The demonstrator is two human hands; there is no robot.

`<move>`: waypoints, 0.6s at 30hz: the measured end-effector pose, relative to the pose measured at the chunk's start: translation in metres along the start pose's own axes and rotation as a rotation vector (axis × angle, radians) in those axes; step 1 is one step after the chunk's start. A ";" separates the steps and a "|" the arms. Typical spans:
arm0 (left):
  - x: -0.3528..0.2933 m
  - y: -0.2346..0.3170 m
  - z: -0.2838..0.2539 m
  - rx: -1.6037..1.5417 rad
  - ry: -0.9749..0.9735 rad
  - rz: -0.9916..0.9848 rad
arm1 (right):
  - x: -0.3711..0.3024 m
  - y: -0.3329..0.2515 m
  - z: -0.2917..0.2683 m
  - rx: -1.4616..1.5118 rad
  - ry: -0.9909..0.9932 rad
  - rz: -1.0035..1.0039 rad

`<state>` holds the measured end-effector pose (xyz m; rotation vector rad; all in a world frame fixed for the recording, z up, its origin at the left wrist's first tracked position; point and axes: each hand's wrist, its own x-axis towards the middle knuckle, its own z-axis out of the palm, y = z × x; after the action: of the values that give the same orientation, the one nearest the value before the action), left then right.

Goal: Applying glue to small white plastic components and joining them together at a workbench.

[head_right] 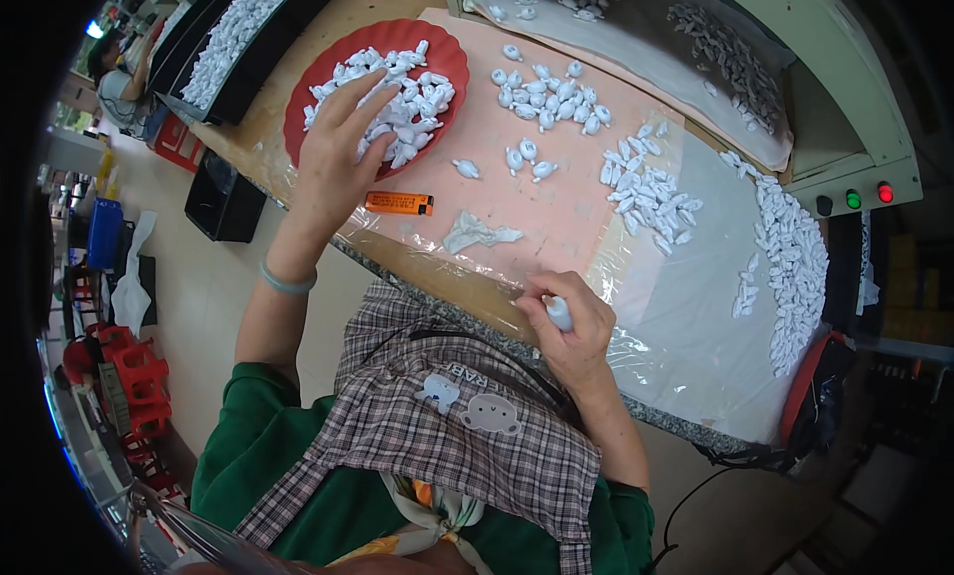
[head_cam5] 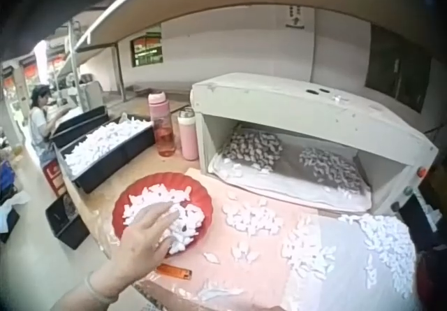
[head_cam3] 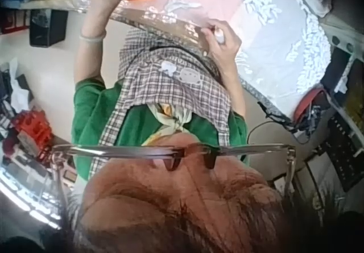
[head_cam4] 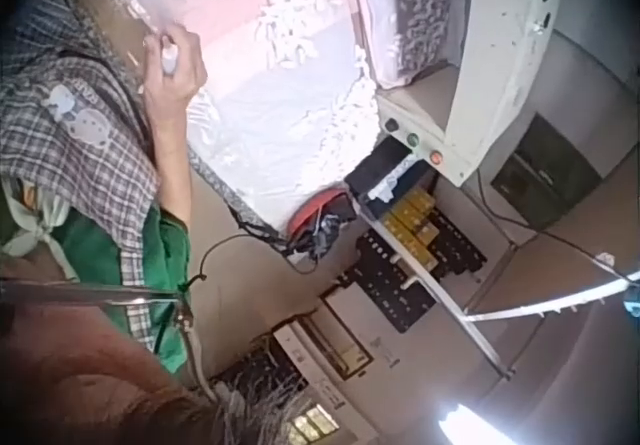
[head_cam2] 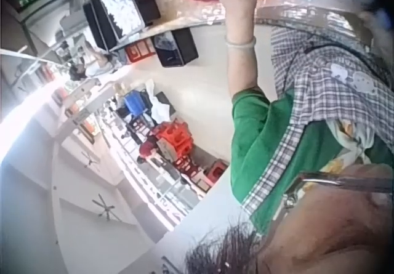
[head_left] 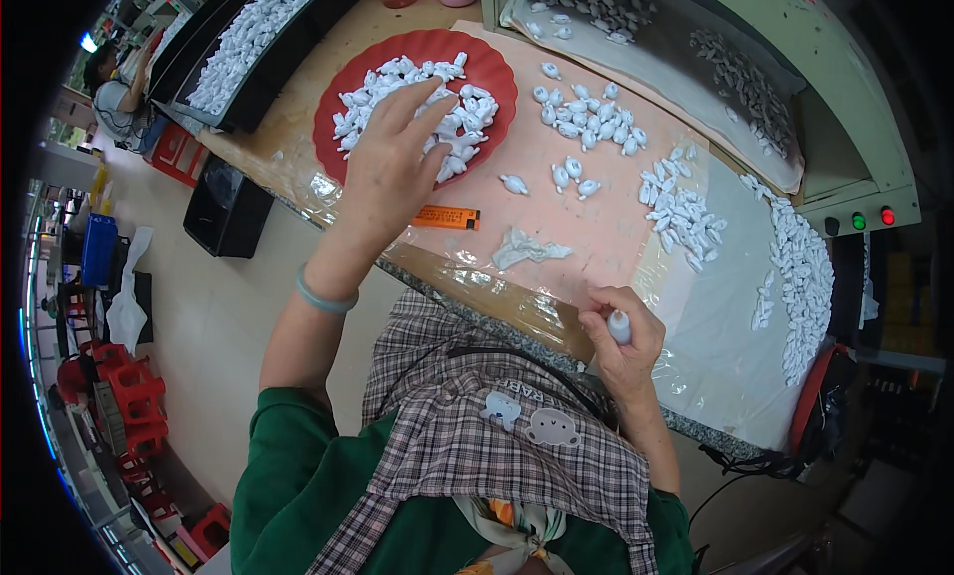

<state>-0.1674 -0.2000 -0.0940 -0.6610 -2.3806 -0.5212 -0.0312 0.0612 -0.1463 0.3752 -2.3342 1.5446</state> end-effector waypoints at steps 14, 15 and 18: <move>-0.001 0.039 0.047 0.013 -0.432 0.385 | -0.011 0.006 -0.011 0.088 -0.057 0.077; -0.001 0.041 0.043 -0.003 -0.432 0.386 | -0.012 0.006 -0.011 0.080 -0.056 0.103; -0.012 0.054 0.030 -0.313 -0.306 0.156 | -0.015 0.005 -0.015 0.562 0.049 0.335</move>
<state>-0.1422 -0.1452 -0.1129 -1.1273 -2.5210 -0.7804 -0.0175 0.0771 -0.1509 0.0627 -1.9602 2.3405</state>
